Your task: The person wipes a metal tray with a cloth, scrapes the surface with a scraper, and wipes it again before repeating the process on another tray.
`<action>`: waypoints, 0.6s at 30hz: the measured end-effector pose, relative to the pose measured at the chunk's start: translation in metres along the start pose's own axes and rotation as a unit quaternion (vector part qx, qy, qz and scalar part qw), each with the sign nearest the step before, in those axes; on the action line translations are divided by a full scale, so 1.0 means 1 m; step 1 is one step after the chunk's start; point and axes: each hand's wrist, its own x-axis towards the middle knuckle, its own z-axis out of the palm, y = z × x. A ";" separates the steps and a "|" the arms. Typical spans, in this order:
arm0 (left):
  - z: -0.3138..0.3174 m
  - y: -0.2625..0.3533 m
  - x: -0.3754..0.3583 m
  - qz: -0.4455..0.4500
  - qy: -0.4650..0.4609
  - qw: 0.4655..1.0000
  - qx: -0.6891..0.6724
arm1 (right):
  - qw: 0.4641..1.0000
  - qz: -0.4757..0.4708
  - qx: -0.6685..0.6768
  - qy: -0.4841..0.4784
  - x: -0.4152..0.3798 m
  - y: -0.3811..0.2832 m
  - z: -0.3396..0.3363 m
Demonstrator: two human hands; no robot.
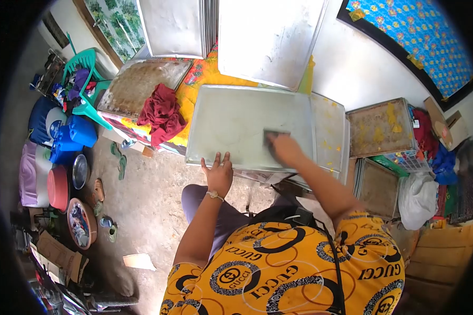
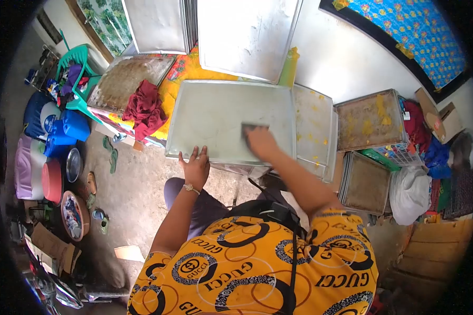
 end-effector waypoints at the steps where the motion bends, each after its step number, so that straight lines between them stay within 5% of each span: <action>1: 0.001 -0.001 -0.001 0.002 0.004 1.000 -0.003 | 0.999 -0.018 -0.039 -0.004 -0.013 -0.012 0.016; 4: 0.000 -0.003 -0.001 0.010 -0.021 1.000 0.000 | 0.998 -0.054 -0.014 0.025 -0.020 -0.024 0.020; 7: -0.001 -0.002 0.001 0.010 -0.021 1.000 0.009 | 0.999 0.018 0.017 -0.029 0.032 -0.002 -0.019; 8: -0.001 -0.001 0.001 0.006 -0.017 1.000 0.007 | 0.997 0.021 0.032 0.062 0.059 0.022 -0.007; 11: -0.002 0.004 0.000 -0.008 0.004 1.000 0.002 | 0.996 0.018 -0.002 0.091 0.115 0.069 -0.008; 17: 0.000 0.000 -0.001 -0.003 0.016 1.000 -0.024 | 0.998 -0.037 -0.032 0.042 0.017 -0.008 0.019; 18: 0.002 0.000 -0.001 -0.002 0.014 1.000 -0.025 | 0.996 -0.039 -0.074 -0.031 0.003 -0.026 0.035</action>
